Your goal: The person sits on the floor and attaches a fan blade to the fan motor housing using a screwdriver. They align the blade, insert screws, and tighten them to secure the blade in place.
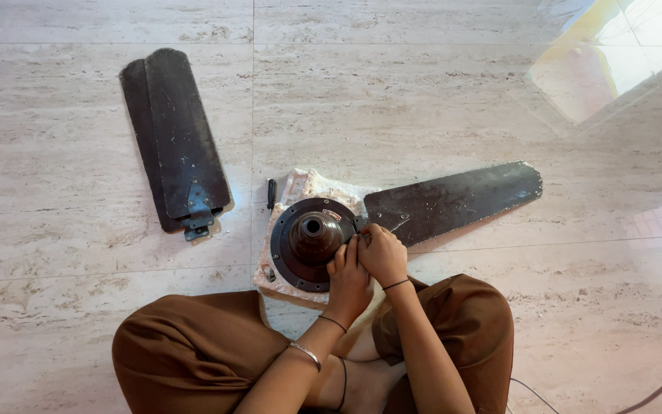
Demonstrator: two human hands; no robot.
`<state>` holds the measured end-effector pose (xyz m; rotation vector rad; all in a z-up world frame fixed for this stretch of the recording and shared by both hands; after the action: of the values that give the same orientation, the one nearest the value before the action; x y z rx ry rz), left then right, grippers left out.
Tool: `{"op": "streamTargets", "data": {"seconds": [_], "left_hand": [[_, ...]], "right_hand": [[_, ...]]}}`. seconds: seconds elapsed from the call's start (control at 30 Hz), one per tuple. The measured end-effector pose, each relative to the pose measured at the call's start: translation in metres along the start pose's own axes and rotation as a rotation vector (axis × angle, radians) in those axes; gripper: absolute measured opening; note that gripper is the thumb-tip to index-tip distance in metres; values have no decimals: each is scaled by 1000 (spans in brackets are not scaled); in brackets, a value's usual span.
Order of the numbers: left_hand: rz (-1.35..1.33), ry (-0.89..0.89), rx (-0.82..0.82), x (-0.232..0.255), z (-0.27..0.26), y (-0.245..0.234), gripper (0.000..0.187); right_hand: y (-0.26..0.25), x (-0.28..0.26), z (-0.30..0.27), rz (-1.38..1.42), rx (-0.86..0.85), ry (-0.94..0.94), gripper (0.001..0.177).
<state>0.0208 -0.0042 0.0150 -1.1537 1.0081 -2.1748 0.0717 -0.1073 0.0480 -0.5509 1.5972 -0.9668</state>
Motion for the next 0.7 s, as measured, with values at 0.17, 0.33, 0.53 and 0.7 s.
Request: {"op": "streamTargets", "data": {"seconds": [0.17,0.33,0.53,0.7], "left_hand": [[27,1,9,-1,-1,3,57],[17,-21,-15,-3,-1,5,56],[19,-29,-45,-3,-1,5,53],[21,-32,-51,-1,0,4,54]], "right_hand": [[8,4,4,-51,35,-20,22],[13,11,7,-23,38,-9,20],[11,11,10,-7,-6,-42,21],[4,6,10,-51,-5,-69,22]]}}
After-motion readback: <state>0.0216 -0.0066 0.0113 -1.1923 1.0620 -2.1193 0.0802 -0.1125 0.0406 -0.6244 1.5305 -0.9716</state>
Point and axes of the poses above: each hand's wrist, its own z-axis towards the middle knuckle, its own y-axis out of the palm, x = y × z, the point moved 4 cm from there along z, towards the middle knuckle, and after that the axes turned 6 degrees about y, right-handed, at the moved point
